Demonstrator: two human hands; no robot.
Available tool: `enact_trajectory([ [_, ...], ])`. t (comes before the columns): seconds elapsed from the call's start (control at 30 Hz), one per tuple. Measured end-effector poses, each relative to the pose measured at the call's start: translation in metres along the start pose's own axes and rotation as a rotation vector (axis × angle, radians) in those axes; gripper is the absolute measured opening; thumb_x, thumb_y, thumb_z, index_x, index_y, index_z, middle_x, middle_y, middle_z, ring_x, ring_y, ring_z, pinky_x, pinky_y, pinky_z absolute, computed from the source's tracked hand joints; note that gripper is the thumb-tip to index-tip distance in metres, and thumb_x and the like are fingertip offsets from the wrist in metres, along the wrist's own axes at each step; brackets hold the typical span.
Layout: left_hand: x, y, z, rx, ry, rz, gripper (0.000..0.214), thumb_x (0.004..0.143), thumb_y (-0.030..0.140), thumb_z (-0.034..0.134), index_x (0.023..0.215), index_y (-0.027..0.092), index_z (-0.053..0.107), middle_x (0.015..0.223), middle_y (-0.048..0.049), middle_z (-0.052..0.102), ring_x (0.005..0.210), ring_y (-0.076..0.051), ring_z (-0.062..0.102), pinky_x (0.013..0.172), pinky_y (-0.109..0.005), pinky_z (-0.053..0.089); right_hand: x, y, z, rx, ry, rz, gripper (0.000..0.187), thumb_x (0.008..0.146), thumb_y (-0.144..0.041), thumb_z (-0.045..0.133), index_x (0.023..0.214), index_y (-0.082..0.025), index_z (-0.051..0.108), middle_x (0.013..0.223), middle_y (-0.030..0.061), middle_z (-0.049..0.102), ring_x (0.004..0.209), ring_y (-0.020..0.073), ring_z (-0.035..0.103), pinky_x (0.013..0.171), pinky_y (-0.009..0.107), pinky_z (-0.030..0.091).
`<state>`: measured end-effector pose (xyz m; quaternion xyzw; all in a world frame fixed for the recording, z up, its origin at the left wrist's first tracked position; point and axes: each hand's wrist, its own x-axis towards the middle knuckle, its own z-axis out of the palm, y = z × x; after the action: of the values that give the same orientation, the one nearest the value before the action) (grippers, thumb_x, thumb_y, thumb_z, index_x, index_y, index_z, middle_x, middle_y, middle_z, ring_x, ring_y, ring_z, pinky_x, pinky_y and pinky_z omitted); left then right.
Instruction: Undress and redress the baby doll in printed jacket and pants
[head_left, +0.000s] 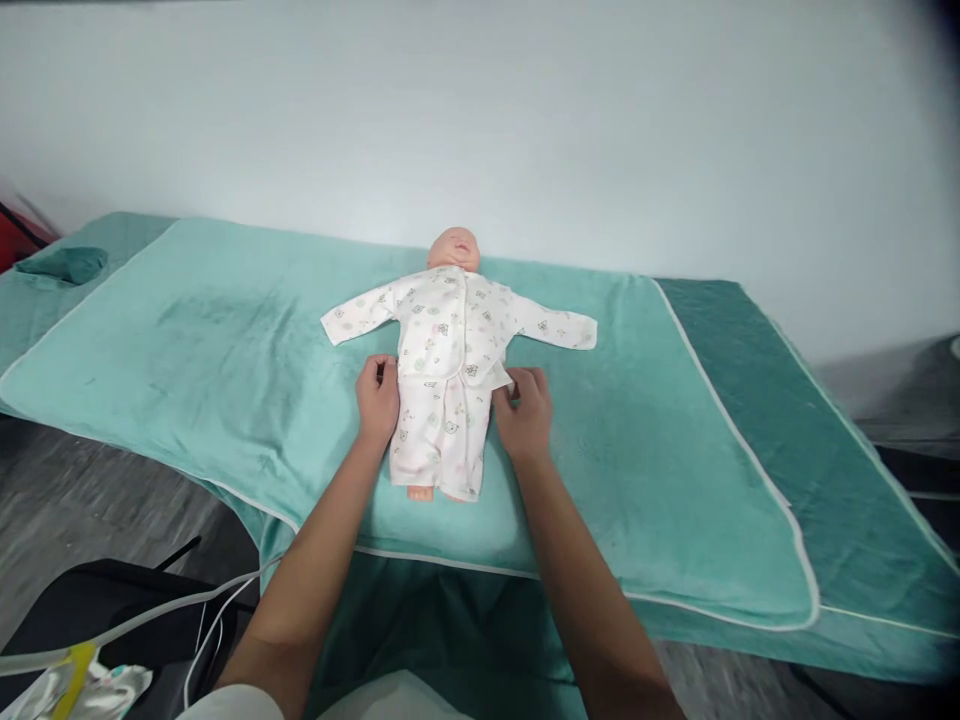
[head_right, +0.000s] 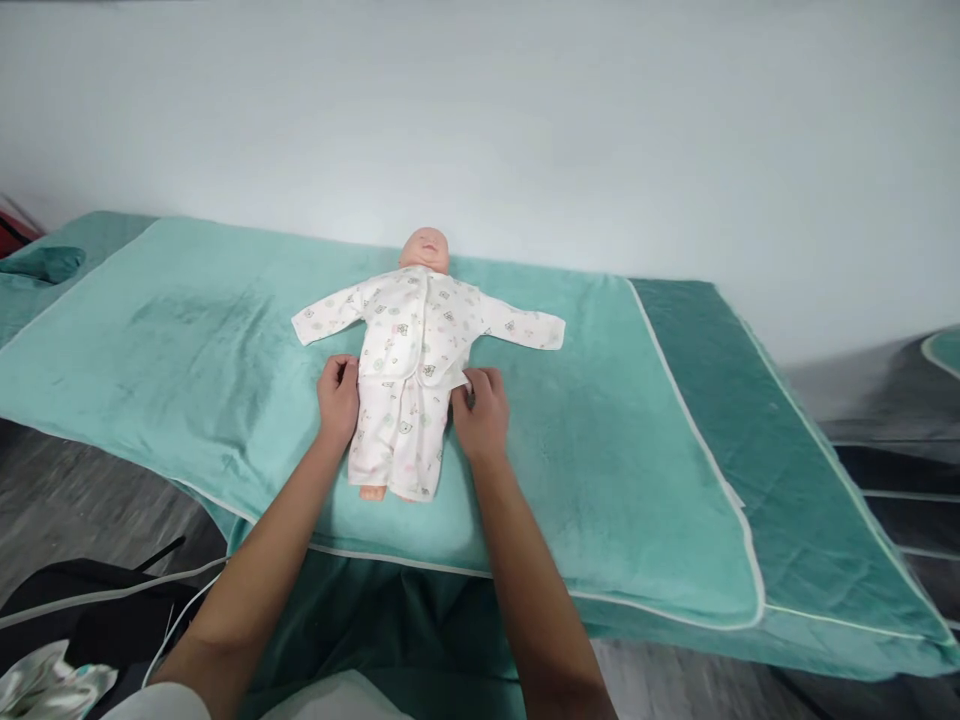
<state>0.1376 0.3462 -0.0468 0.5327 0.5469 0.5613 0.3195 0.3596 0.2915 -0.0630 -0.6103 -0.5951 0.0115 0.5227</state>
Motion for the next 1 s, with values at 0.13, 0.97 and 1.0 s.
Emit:
enact_trajectory([
  [0.13,0.007,-0.01,0.001,-0.002,0.024,-0.012,0.017,0.098,0.031,0.055,0.088,0.02,0.063,0.087,-0.0014,0.067,0.082,-0.015,0.06,0.079,-0.027,0.048,-0.009,-0.001,-0.012,0.071,0.212,-0.062,0.017,0.082,-0.011,0.055,0.082,-0.022,0.069,0.085,0.0012,0.054,0.077,0.0171,0.055,0.072,0.034,0.046],
  [0.97,0.112,-0.036,-0.019,-0.853,0.219,-0.392,0.059,0.093,0.011,0.053,0.151,0.018,0.045,0.154,-0.013,0.054,0.138,-0.011,0.057,0.119,-0.024,0.045,0.068,0.104,-0.003,-0.023,0.395,0.534,0.035,0.072,-0.025,0.059,0.107,-0.021,0.056,0.111,0.0063,0.062,0.108,0.022,0.062,0.103,0.043,0.048],
  [1.0,0.115,-0.036,-0.02,-0.839,0.212,-0.39,0.058,0.094,0.013,0.053,0.151,0.017,0.045,0.159,-0.014,0.05,0.142,-0.012,0.055,0.12,-0.025,0.045,0.075,0.11,-0.003,-0.083,0.376,0.517,0.033,0.073,-0.024,0.059,0.106,-0.022,0.056,0.111,0.0078,0.063,0.107,0.0228,0.061,0.103,0.044,0.048],
])
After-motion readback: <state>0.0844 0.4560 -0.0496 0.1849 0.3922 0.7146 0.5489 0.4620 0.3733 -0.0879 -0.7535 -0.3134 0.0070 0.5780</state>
